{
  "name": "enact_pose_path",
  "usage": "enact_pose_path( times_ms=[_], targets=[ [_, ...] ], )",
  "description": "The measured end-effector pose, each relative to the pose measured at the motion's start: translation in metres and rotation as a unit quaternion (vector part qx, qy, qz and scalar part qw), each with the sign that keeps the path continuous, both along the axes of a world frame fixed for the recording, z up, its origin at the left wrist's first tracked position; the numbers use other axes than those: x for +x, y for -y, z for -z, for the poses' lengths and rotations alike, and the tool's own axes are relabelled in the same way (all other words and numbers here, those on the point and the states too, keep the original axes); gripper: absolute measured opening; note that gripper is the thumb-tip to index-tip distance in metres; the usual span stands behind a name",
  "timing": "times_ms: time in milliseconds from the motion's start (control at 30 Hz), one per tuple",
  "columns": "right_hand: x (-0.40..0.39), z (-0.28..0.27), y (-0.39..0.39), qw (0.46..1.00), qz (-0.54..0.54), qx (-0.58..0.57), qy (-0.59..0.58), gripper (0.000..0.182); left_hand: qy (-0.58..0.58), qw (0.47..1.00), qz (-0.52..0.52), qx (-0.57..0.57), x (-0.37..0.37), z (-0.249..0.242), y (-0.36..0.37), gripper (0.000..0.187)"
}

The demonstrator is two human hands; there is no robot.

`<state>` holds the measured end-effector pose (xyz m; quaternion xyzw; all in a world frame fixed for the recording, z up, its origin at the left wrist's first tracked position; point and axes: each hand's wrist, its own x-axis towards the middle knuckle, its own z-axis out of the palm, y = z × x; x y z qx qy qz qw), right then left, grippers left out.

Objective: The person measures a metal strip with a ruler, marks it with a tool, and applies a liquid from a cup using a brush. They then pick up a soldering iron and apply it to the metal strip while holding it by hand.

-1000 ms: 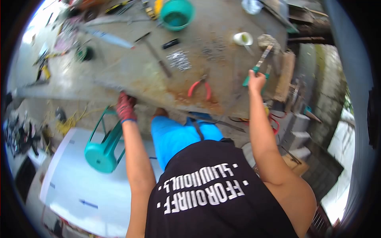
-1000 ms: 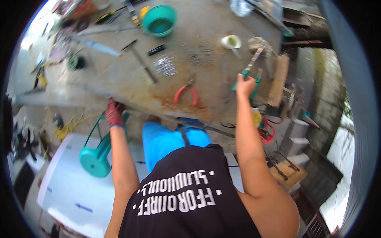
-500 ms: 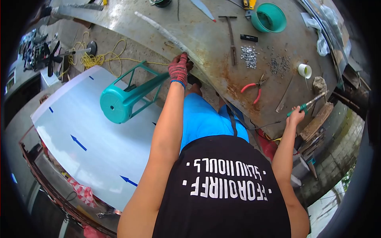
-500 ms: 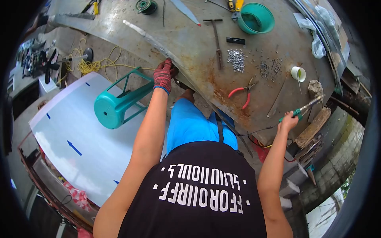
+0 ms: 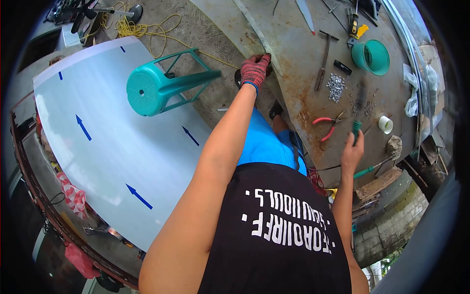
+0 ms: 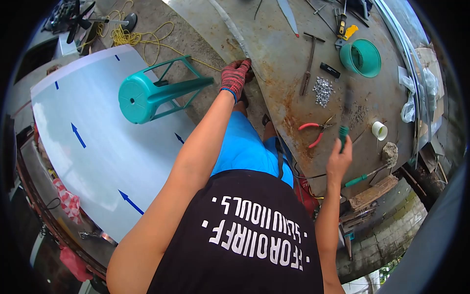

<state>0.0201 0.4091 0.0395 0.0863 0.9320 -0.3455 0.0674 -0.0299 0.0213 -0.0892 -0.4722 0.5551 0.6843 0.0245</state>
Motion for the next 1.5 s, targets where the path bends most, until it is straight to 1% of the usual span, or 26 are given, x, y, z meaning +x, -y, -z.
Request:
enact_pose_path(
  times_ms=[33,67,133,167,233,267,300,367,433,567,600,633,700,800,967,1067,1300,1367,1500],
  targets=[
    [-0.007,0.002,0.017,0.998,-0.055,-0.011,-0.006,0.032,0.010,1.000,0.004,-0.019,0.000,0.003,-0.001,0.039],
    [-0.011,0.002,0.034,0.998,-0.061,-0.010,-0.005,0.032,0.014,0.999,0.008,-0.036,0.000,0.006,-0.001,0.039],
    [-0.022,-0.003,0.073,0.984,-0.175,-0.039,-0.022,0.030,0.016,0.999,0.005,-0.033,0.000,0.000,-0.002,0.040],
    [-0.025,0.000,0.084,0.982,-0.181,-0.039,-0.020,0.030,0.016,0.999,0.009,-0.032,-0.002,-0.005,-0.002,0.040],
    [-0.029,0.002,0.106,0.973,-0.224,-0.043,0.029,0.029,0.027,0.999,0.005,-0.028,-0.004,-0.028,-0.001,0.041],
    [-0.030,-0.001,0.117,0.972,-0.183,-0.076,0.126,0.029,0.041,0.998,0.018,-0.037,-0.004,-0.035,-0.001,0.042],
    [-0.032,0.004,0.121,0.971,-0.187,-0.075,0.128,0.029,0.054,0.997,0.031,-0.046,-0.004,-0.034,-0.002,0.042],
    [-0.034,0.014,0.126,0.958,-0.282,-0.037,0.021,0.030,0.044,0.998,0.020,-0.036,-0.002,-0.028,0.000,0.042],
    [-0.038,0.017,0.131,0.955,-0.292,-0.035,0.027,0.030,0.046,0.992,0.056,-0.101,-0.002,-0.027,0.000,0.042],
    [-0.043,0.020,0.135,0.952,-0.304,-0.014,0.043,0.030,0.027,0.996,0.049,-0.077,-0.001,-0.021,-0.002,0.042],
    [-0.043,0.030,0.132,0.951,-0.309,-0.014,0.016,0.030,0.020,0.996,0.041,-0.082,0.000,-0.007,-0.001,0.041],
    [-0.045,0.029,0.131,0.953,-0.303,-0.008,0.016,0.030,0.014,0.995,0.035,-0.087,0.001,0.002,-0.001,0.041],
    [-0.046,0.029,0.133,0.951,-0.307,-0.015,0.042,0.030,-0.003,0.996,0.039,-0.082,0.002,0.011,-0.001,0.040],
    [-0.048,0.029,0.133,0.950,-0.309,-0.011,0.043,0.031,0.000,0.999,0.007,-0.041,0.003,0.008,-0.002,0.038],
    [-0.049,0.032,0.131,0.949,-0.312,-0.016,0.033,0.032,0.004,1.000,0.007,-0.027,0.001,-0.005,-0.002,0.036],
    [-0.049,0.029,0.132,0.950,-0.309,-0.013,0.041,0.032,0.007,0.999,-0.026,0.031,-0.003,-0.023,-0.003,0.030],
    [-0.050,0.025,0.133,0.950,-0.307,-0.005,0.059,0.031,-0.011,0.998,-0.045,0.053,-0.003,-0.016,-0.004,0.028],
    [-0.051,0.023,0.133,0.947,-0.315,-0.001,0.060,0.030,-0.003,0.999,-0.029,0.037,-0.003,-0.015,-0.003,0.028],
    [-0.052,0.021,0.134,0.945,-0.320,0.014,0.062,0.029,-0.004,0.999,-0.033,0.029,-0.004,-0.023,-0.005,0.028]
  ],
)
